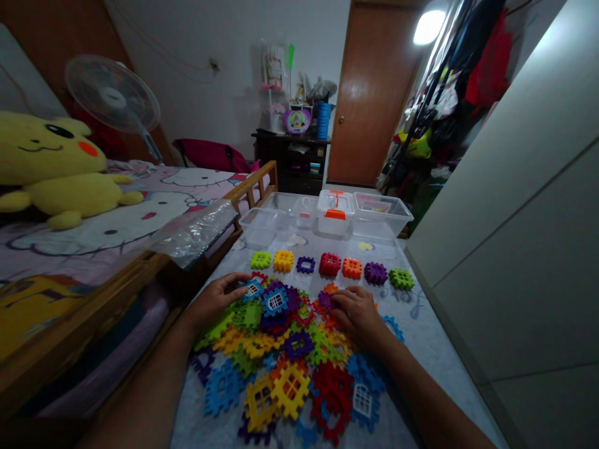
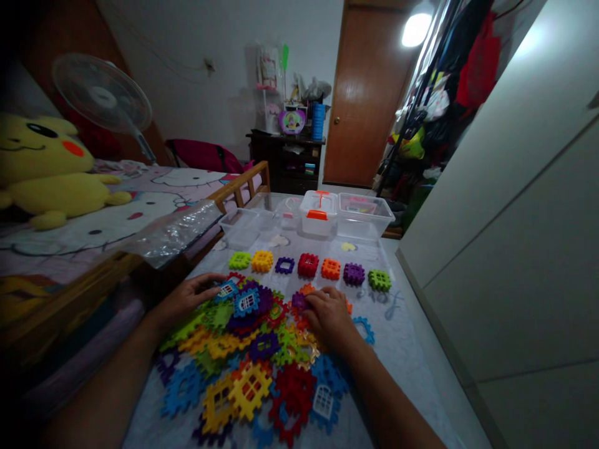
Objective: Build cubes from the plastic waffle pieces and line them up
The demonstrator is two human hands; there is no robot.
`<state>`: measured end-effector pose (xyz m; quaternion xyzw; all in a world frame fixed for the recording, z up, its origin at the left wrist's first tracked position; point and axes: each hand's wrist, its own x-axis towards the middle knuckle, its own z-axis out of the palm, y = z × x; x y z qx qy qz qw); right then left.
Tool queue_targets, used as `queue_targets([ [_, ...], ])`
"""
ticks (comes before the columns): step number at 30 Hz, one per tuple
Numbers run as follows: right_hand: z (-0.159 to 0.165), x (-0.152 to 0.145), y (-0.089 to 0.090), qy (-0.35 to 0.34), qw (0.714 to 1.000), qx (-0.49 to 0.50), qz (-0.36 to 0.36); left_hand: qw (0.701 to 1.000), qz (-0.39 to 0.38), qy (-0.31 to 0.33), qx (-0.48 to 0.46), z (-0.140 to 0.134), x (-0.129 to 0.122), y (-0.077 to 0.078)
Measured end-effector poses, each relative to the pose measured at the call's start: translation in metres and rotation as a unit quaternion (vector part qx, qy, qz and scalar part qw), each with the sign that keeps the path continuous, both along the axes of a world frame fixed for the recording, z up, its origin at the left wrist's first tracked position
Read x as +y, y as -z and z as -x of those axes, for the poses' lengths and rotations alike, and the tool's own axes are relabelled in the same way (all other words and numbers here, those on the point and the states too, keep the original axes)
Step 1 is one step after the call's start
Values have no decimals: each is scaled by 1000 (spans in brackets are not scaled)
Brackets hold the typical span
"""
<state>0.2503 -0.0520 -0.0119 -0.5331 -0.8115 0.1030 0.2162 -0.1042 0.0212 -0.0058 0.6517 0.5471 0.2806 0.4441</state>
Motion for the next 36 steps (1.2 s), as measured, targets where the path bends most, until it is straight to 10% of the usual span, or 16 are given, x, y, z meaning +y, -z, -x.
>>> queue_targets([
  [9, -27, -2, -6, 163, 959, 214, 89, 1000, 0, -14, -6, 0, 0, 0],
  [18, -33, -3, 6, 216, 976, -15, -31, 1000, -23, -21, -3, 4, 5, 7],
  [36, -31, -6, 11, 174, 982, -66, -15, 1000, -17, -9, 2, 6, 5, 8],
])
